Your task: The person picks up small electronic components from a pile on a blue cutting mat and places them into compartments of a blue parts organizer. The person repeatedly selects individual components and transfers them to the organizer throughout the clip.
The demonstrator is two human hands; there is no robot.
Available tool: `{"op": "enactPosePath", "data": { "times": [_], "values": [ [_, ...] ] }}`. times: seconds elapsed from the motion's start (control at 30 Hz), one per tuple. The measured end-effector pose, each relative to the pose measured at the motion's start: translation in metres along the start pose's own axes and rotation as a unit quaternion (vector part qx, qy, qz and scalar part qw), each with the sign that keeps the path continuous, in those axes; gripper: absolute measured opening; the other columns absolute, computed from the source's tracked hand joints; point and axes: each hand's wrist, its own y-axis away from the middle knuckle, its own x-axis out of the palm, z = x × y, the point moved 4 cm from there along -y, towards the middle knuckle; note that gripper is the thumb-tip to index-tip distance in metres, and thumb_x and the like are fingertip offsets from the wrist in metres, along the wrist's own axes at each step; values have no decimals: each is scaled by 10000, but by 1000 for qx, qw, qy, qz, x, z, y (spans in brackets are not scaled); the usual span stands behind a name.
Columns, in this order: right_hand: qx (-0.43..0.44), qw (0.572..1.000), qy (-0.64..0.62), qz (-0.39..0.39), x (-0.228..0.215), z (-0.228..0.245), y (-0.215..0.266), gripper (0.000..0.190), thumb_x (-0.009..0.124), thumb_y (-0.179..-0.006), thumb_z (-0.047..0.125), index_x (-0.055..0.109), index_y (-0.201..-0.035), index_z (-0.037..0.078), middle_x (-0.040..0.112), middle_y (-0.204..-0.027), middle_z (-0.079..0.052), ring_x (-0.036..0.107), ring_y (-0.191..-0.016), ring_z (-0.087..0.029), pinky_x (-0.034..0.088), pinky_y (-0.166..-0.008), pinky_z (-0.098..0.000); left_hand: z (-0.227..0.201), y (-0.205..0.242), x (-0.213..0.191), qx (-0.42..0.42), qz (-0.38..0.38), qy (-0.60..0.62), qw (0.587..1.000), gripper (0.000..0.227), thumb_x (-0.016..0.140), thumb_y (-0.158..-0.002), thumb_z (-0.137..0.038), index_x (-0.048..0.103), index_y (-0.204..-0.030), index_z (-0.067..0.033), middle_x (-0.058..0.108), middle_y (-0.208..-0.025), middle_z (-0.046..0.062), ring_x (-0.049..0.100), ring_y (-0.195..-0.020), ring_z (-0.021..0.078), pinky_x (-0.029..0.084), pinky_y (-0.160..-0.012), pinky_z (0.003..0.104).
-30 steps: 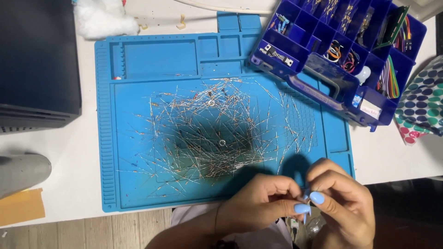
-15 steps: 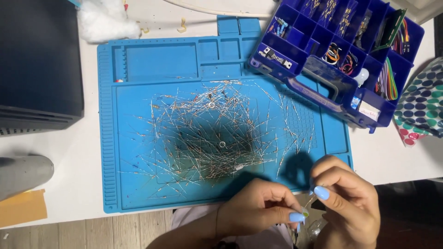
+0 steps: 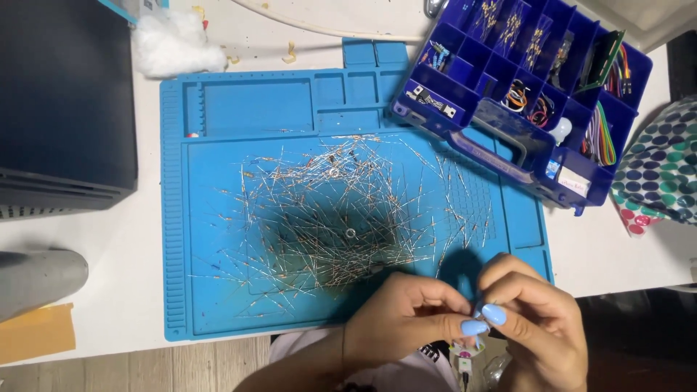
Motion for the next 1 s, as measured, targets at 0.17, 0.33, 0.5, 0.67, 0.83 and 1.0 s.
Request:
{"op": "enactPosePath", "data": {
  "times": [0.17,0.33,0.5,0.67,0.83,1.0],
  "values": [
    [-23,1000,11,-9,3,0,-1,229,697,-866,195,649,-728,18,565,-785,-84,534,-743,-199,411,-699,-295,6,0,-2,30,11,-27,999,119,742,-998,-129,698,-1052,-33,742,-982,54,678,-916,68,570,-867,223],
    [-62,998,7,-3,-4,-7,-3,209,665,-896,179,641,-765,18,558,-808,-83,525,-762,-199,419,-728,-292,5,2,0,23,6,-41,999,121,735,-1002,-129,723,-1087,-43,746,-982,41,673,-906,53,566,-853,212],
    [-49,998,-26,-3,-15,-10,-3,188,632,-950,139,621,-833,-8,564,-891,-116,544,-846,-221,437,-788,-297,9,2,1,14,17,-50,999,131,726,-1005,-151,729,-1097,-57,742,-1002,18,668,-929,52,556,-893,216],
    [-18,999,-35,12,-18,-11,3,288,674,-972,247,687,-939,-38,591,-960,-142,552,-872,-211,427,-794,-283,2,3,0,8,10,-46,999,145,723,-1004,-156,730,-1104,-51,752,-1007,42,674,-926,67,555,-888,224],
    [9,1000,-15,11,-13,-4,1,159,729,-901,99,692,-816,-31,573,-892,-122,546,-769,-191,434,-641,-263,9,2,-1,7,19,-21,1000,167,731,-1003,-141,723,-1135,-39,752,-1030,54,680,-951,71,568,-913,224],
    [22,996,-58,65,-17,-9,-4,183,696,-941,94,678,-806,-29,549,-873,-123,509,-721,-195,410,-594,-286,9,3,-1,29,59,-36,997,219,700,-1025,-138,692,-1217,-33,734,-1129,41,677,-1043,69,560,-1003,232]
  ]
}}
